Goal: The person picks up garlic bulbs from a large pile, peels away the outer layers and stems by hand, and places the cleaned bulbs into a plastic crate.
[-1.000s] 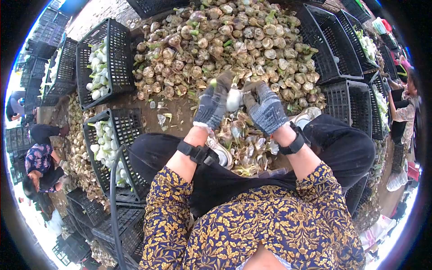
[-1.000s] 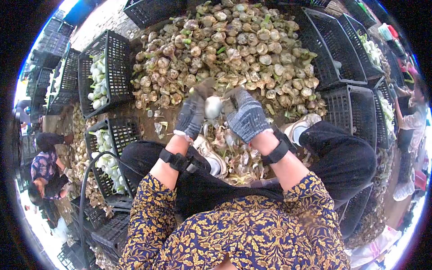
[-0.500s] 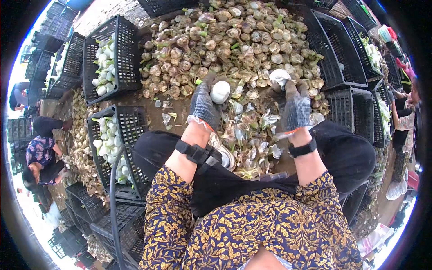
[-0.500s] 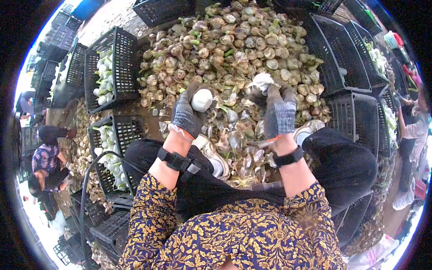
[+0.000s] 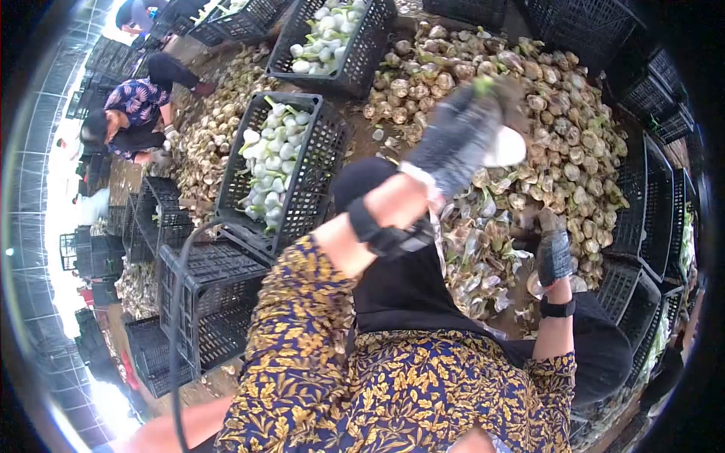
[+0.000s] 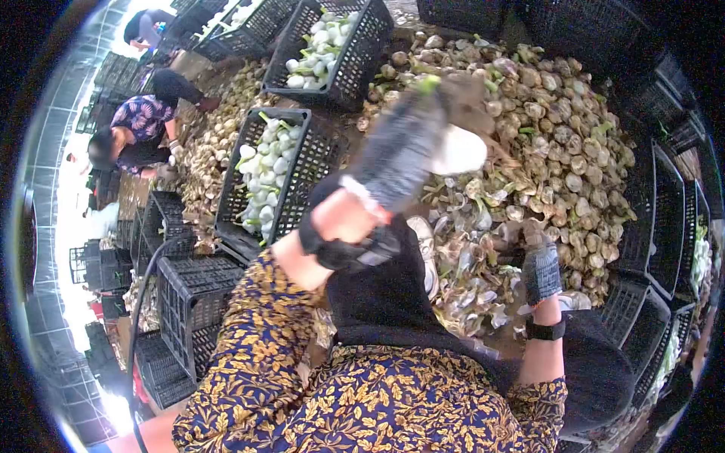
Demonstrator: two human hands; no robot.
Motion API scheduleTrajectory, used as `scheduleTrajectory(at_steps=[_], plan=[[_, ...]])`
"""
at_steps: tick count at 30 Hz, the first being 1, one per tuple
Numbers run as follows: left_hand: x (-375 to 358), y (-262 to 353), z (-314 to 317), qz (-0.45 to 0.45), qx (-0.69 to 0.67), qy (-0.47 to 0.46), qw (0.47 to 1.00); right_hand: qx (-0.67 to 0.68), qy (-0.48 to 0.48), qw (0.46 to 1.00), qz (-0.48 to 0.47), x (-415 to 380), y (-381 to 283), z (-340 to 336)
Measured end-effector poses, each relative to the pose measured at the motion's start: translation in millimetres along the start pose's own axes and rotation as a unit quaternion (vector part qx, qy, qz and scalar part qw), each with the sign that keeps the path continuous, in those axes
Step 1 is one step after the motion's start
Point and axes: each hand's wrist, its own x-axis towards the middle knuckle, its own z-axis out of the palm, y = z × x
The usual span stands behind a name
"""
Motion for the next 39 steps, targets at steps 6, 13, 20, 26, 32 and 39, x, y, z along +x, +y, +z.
scheduleTrajectory(at_steps=[6, 13, 20, 26, 32, 39], plan=[[-40, 69, -146, 0.039, 0.235, 0.184, 0.954, -0.315, 0.039, 0.948, -0.016, 9, 28, -13], [-52, 109, -219, 0.180, 0.560, 0.393, 0.707, -0.591, -0.014, 0.770, -0.240, 13, 30, -22], [22, -5, -3, 0.005, 0.094, 0.146, 0.985, -0.464, 0.051, 0.882, -0.066, 74, 17, -49], [20, -120, 45, -0.218, -0.047, 0.147, 0.964, -0.674, 0.185, 0.702, -0.134, 157, -13, -59], [15, -147, 23, -0.316, 0.014, 0.114, 0.942, -0.794, 0.175, 0.574, -0.098, 252, -11, -68], [23, -143, 31, -0.312, 0.038, 0.096, 0.944, -0.664, 0.239, 0.649, -0.283, 243, -23, -90]])
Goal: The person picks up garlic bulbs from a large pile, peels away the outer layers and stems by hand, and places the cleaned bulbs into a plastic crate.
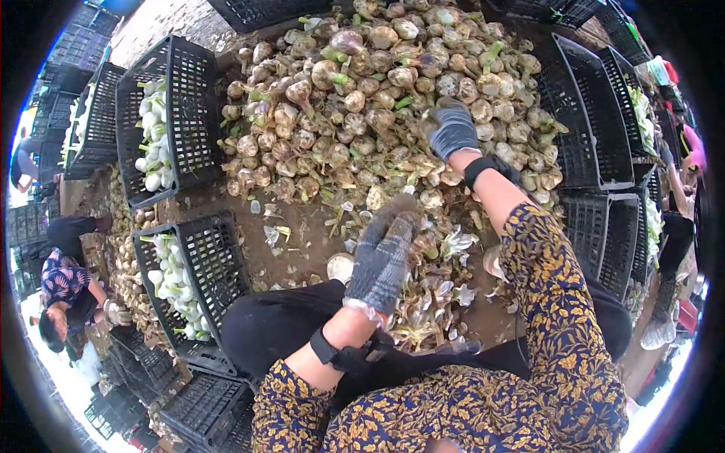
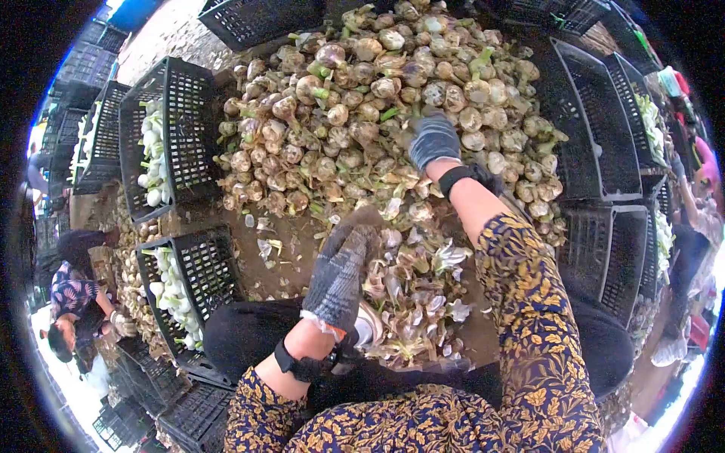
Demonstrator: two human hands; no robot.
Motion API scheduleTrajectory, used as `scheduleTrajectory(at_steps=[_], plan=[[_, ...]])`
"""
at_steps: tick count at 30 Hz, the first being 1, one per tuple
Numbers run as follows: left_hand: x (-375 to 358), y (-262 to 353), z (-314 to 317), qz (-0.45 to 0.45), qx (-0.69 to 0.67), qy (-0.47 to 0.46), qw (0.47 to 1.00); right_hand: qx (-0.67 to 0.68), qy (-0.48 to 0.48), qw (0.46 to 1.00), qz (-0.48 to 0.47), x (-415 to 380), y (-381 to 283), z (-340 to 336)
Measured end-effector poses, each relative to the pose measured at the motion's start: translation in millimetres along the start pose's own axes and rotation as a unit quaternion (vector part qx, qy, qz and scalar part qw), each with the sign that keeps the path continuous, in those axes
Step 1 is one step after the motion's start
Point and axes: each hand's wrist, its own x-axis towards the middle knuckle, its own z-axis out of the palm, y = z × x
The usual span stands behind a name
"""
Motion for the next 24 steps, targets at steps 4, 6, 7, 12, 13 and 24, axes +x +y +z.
scheduleTrajectory(at_steps=[4, 6, 7, 12, 13, 24], plan=[[5, -9, 0, 0.052, 0.063, 0.033, 0.996, 0.368, -0.160, 0.879, 0.258, -33, -21, -64], [14, -25, -6, 0.153, 0.147, 0.042, 0.976, 0.492, -0.229, 0.816, 0.198, -63, -20, -73], [14, -24, -6, 0.216, 0.209, 0.043, 0.953, 0.543, -0.239, 0.736, 0.325, -70, -53, -110], [12, -31, -14, 0.304, 0.288, -0.011, 0.908, 0.569, -0.213, 0.781, 0.145, -122, -75, -137], [11, -28, -16, 0.303, 0.353, 0.001, 0.885, 0.621, -0.217, 0.721, 0.218, -125, -85, -153], [-7, -15, -17, 0.420, 0.305, -0.020, 0.855, 0.647, -0.158, 0.691, 0.283, -137, -114, -159]])
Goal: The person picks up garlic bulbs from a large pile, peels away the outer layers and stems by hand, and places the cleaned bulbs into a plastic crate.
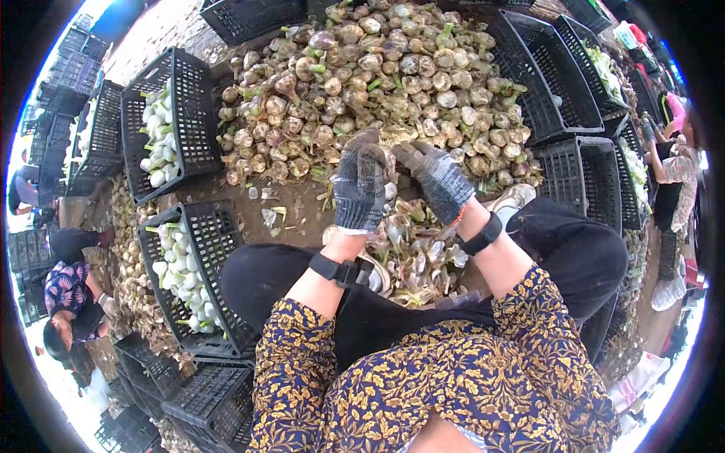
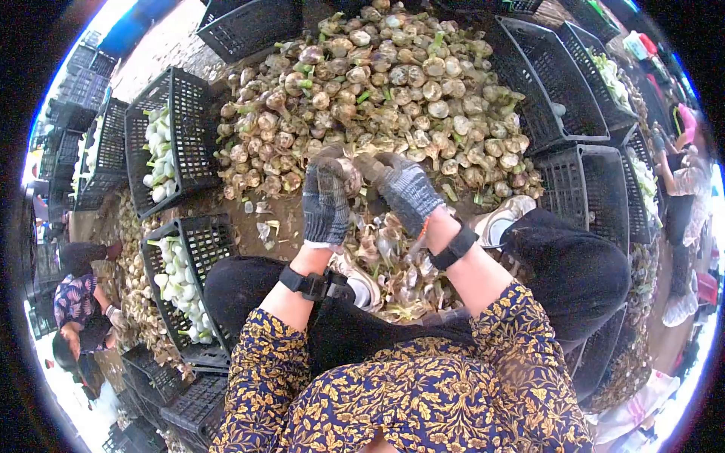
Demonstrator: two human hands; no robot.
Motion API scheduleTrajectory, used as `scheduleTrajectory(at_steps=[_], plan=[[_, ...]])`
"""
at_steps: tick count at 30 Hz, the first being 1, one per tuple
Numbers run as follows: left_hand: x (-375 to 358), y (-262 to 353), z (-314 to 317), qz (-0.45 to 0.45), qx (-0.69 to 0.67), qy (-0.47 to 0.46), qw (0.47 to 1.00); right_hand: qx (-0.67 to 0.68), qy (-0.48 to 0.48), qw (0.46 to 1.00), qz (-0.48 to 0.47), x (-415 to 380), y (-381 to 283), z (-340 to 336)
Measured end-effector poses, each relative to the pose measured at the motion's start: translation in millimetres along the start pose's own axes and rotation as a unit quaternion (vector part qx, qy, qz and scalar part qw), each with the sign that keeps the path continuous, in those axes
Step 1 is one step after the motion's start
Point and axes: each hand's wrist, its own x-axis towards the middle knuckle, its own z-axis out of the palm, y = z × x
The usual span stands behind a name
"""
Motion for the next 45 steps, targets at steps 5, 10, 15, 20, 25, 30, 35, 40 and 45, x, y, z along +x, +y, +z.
scheduleTrajectory(at_steps=[5, 10, 15, 20, 25, 30, 35, 40, 45], plan=[[1, -12, -1, 0.080, -0.048, 0.021, 0.995, 0.002, 0.007, 1.000, 0.014, -2, -1, 3], [-2, -2, -1, 0.016, -0.014, 0.021, 1.000, -0.004, -0.041, 0.999, -0.027, 2, 3, -8], [-1, -8, -1, -0.028, -0.039, 0.023, 0.999, -0.215, 0.015, 0.973, -0.085, 0, 3, -7], [5, -1, 2, -0.277, -0.301, 0.000, 0.912, -0.379, 0.083, 0.886, -0.254, -5, 9, -6], [-1, -18, 21, -0.174, -0.236, 0.021, 0.956, -0.546, 0.085, 0.733, -0.397, 6, 9, -15], [2, -6, 4, -0.303, -0.320, -0.062, 0.895, -0.335, 0.103, 0.908, -0.228, 4, 15, -12], [11, -14, 1, -0.503, -0.413, -0.058, 0.757, -0.267, 0.062, 0.955, -0.114, 3, 13, -12], [-3, -3, 5, -0.178, -0.140, -0.042, 0.973, -0.415, 0.054, 0.846, -0.329, 3, 7, -15], [4, -14, 2, -0.445, -0.490, -0.069, 0.747, 0.168, -0.061, 0.984, 0.027, -9, -4, -8]])
